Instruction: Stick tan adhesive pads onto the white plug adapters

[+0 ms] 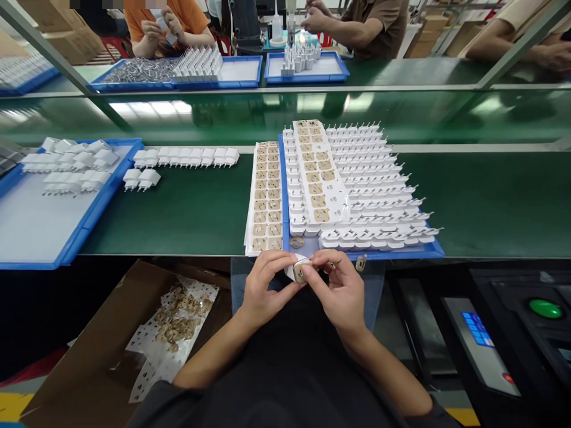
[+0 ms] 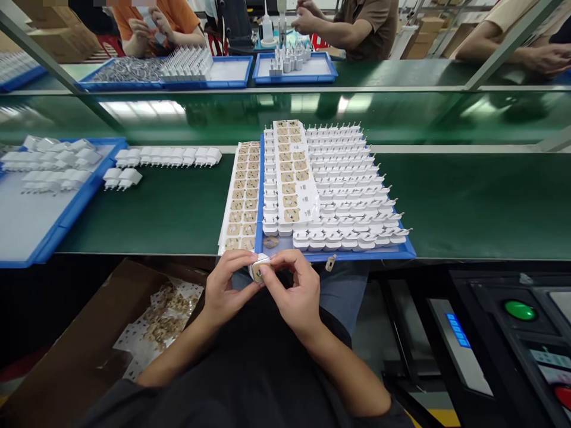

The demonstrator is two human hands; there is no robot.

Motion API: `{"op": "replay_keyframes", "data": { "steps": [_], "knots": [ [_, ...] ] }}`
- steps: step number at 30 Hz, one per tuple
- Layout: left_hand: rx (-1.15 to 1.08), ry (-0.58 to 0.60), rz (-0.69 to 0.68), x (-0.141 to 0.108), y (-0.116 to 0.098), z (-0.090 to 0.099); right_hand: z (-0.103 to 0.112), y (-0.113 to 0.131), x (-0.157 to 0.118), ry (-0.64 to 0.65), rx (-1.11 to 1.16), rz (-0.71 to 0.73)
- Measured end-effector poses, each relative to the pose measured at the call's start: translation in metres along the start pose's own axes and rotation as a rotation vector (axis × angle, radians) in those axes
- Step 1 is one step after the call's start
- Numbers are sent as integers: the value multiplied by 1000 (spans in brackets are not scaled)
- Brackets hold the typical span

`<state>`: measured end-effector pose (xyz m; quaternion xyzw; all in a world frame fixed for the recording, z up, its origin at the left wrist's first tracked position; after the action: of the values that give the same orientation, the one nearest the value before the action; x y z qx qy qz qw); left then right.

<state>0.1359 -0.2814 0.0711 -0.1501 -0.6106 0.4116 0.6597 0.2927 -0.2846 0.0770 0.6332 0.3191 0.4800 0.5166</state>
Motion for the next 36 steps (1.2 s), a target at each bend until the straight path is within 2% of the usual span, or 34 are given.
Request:
{"op": "replay_keyframes", "data": {
  "steps": [5,10,11,13,16,18,24,28,30,32,36],
  "knots": [
    [23,-28,-28,0,-2,1,-2,3,-2,-13,-82,90],
    [42,-71,-50,-3,1,3,0,12,4,-45,-250,265],
    [34,-80,-50,-3,2,4,1,12,7,-61,-245,254],
    [17,-93,-46,-4,3,5,4,8,12,-39,-149,142],
    [19,-94,-66,-4,1,4,-1,1,14,121,66,-86],
    [36,-104,-106,-3,-2,3,-6,-1,11,188,151,-167],
    [72,-158,-202,0,-6,1,-16,-4,7,148,293,-225],
    [30,-144,-144,-2,0,2,-13,-6,11,176,291,-232],
    [-35,-121,-82,-4,4,3,-10,-6,14,240,229,-202],
    [-85,-103,-41,-6,6,3,-7,-3,18,275,127,-109],
    [-101,-86,74,-9,11,3,-2,13,20,229,-74,276]
  ]
}}
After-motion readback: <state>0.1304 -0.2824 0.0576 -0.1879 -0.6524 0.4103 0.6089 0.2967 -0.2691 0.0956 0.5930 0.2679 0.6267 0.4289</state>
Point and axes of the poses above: each hand's wrist, its own x-axis towards the middle knuckle, its own z-axis out of the back of the hand, y = z × x, the point moved 4 cm from there along x, towards the middle knuckle, and after that the axes turned 13 degrees about -y, right-handed, at the moved point
